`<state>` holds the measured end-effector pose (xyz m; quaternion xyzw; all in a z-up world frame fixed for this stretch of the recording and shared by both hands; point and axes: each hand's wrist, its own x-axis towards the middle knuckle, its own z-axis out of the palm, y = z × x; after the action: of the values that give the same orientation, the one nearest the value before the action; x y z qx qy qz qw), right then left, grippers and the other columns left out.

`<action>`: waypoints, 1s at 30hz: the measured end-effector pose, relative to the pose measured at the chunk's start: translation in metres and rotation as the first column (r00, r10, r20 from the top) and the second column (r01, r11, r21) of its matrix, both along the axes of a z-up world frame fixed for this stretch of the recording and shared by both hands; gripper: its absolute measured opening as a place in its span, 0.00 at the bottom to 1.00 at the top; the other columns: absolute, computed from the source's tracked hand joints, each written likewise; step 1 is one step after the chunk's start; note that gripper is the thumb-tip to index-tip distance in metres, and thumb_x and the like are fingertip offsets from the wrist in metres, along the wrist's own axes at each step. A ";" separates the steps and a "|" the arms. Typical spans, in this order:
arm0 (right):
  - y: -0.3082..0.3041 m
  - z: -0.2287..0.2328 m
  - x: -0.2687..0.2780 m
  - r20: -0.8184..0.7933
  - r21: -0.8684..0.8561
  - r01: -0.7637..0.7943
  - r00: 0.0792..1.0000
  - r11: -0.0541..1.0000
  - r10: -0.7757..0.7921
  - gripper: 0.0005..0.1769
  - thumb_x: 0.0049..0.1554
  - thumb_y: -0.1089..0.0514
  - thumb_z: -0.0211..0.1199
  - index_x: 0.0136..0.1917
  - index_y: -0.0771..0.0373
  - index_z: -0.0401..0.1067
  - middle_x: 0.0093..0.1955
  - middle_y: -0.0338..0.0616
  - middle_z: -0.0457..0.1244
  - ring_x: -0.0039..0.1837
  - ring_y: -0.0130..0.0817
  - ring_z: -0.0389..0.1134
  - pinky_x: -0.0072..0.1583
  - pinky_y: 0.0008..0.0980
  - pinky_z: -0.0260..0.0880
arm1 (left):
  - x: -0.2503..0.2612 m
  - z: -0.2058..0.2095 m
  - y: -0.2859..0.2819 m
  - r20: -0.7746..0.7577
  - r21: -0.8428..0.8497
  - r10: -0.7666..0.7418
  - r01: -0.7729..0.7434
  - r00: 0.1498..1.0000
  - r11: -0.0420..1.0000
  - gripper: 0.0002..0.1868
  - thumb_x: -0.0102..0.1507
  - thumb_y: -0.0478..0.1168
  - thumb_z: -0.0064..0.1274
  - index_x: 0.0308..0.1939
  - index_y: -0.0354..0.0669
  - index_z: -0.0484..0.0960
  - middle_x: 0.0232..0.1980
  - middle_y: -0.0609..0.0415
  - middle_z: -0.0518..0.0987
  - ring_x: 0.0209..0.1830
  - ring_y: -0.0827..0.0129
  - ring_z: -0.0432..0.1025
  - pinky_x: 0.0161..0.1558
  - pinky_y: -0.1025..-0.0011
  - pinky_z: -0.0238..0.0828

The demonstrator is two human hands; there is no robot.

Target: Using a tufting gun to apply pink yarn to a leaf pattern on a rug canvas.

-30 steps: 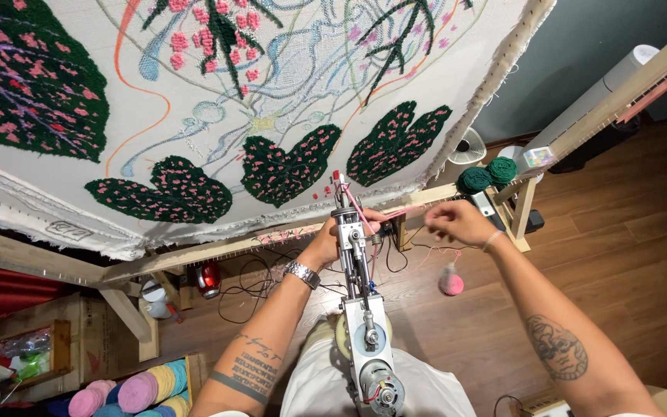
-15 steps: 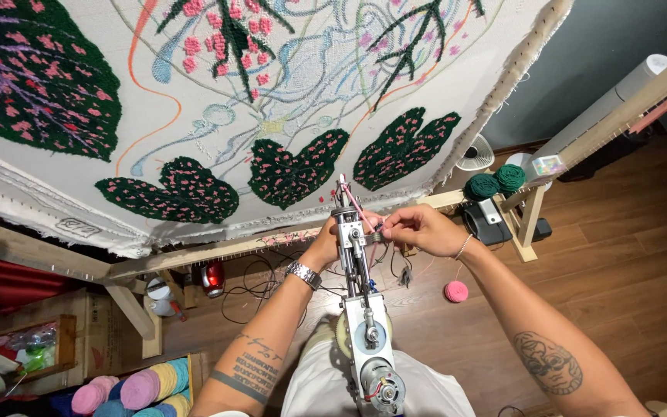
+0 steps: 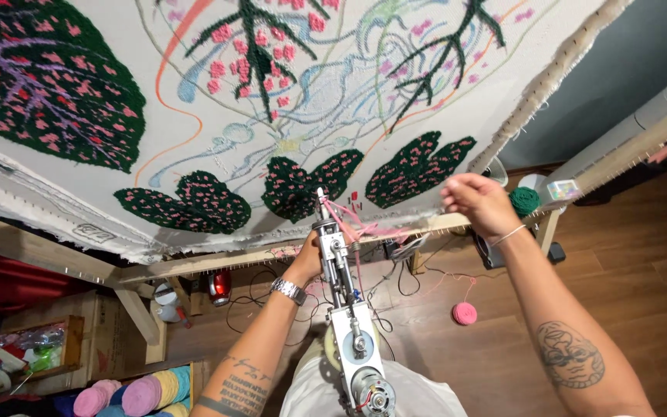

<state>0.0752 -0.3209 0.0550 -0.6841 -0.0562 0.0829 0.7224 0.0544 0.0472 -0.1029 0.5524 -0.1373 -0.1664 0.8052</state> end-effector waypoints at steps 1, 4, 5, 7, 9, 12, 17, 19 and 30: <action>-0.008 -0.001 0.009 -0.011 0.066 0.062 0.998 0.996 -0.062 0.09 0.63 0.59 0.63 0.53 0.67 0.75 0.46 0.42 0.70 0.45 0.26 0.71 0.47 0.25 0.73 | 0.004 -0.005 0.006 0.004 0.008 0.031 -0.031 0.999 0.999 0.09 0.66 0.36 0.58 0.48 0.37 0.82 0.39 0.55 0.79 0.34 0.74 0.72 0.34 0.73 0.70; -0.014 0.000 0.035 -0.037 0.135 0.182 0.983 0.974 -0.178 0.09 0.65 0.58 0.63 0.54 0.66 0.74 0.47 0.42 0.70 0.46 0.25 0.71 0.48 0.24 0.72 | -0.004 0.039 0.018 0.156 0.035 0.082 -0.088 0.984 0.995 0.07 0.66 0.35 0.56 0.47 0.37 0.81 0.42 0.56 0.81 0.41 0.76 0.76 0.43 0.74 0.74; -0.013 0.002 0.045 -0.049 0.136 0.246 0.969 0.960 -0.241 0.09 0.64 0.57 0.64 0.54 0.65 0.73 0.48 0.42 0.70 0.46 0.26 0.71 0.47 0.24 0.73 | -0.010 0.064 0.020 0.299 0.050 0.087 -0.107 0.950 0.993 0.06 0.68 0.35 0.54 0.46 0.35 0.82 0.47 0.55 0.84 0.48 0.76 0.78 0.51 0.75 0.76; 0.009 0.008 0.062 0.012 0.068 0.263 0.964 0.962 -0.265 0.09 0.63 0.58 0.63 0.55 0.64 0.73 0.47 0.43 0.70 0.45 0.26 0.72 0.46 0.24 0.73 | -0.008 0.072 0.024 0.179 0.069 0.088 -0.101 0.980 0.992 0.08 0.67 0.35 0.55 0.47 0.34 0.82 0.46 0.53 0.83 0.43 0.75 0.75 0.45 0.74 0.74; 0.031 0.008 0.080 0.074 0.002 0.287 0.955 0.958 -0.286 0.09 0.63 0.58 0.63 0.55 0.63 0.74 0.46 0.44 0.70 0.44 0.27 0.73 0.45 0.24 0.73 | -0.008 0.081 0.028 0.055 0.088 0.084 -0.089 0.995 0.992 0.09 0.67 0.35 0.56 0.49 0.33 0.83 0.45 0.52 0.83 0.38 0.73 0.72 0.39 0.74 0.71; 0.063 0.006 0.107 0.278 -0.038 0.278 0.926 0.960 -0.257 0.07 0.64 0.60 0.64 0.54 0.65 0.73 0.44 0.45 0.70 0.41 0.28 0.71 0.40 0.24 0.67 | -0.006 0.090 0.033 0.090 0.107 0.103 -0.112 0.991 0.988 0.12 0.65 0.37 0.55 0.51 0.38 0.82 0.52 0.53 0.83 0.44 0.74 0.74 0.45 0.75 0.73; 0.106 0.022 0.129 0.521 -0.130 0.349 0.821 0.928 -0.235 0.06 0.64 0.63 0.63 0.50 0.69 0.71 0.44 0.42 0.69 0.43 0.26 0.72 0.44 0.26 0.75 | -0.001 0.085 0.047 -0.013 0.025 0.095 -0.094 0.995 0.995 0.04 0.61 0.35 0.55 0.37 0.38 0.79 0.47 0.55 0.84 0.47 0.77 0.80 0.46 0.74 0.81; 0.113 0.022 0.135 0.520 -0.129 0.379 0.813 0.916 -0.263 0.06 0.63 0.63 0.63 0.50 0.69 0.71 0.44 0.42 0.69 0.42 0.27 0.72 0.43 0.26 0.75 | 0.002 0.069 0.052 0.029 0.041 0.096 -0.097 0.995 0.994 0.06 0.68 0.34 0.57 0.38 0.35 0.78 0.41 0.53 0.79 0.40 0.75 0.74 0.40 0.75 0.73; 0.129 0.025 0.132 0.506 -0.266 0.515 0.794 0.815 -0.336 0.06 0.61 0.62 0.66 0.46 0.68 0.75 0.41 0.42 0.71 0.37 0.27 0.72 0.40 0.27 0.73 | 0.004 0.108 0.060 0.048 -0.083 0.015 -0.011 0.999 0.997 0.06 0.64 0.34 0.53 0.38 0.34 0.82 0.60 0.59 0.81 0.42 0.77 0.76 0.44 0.75 0.76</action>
<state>0.2067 -0.1922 0.0798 -0.8090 -0.0402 -0.2311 0.5390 0.0589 0.1072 0.0055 0.5233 -0.1600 -0.1420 0.8248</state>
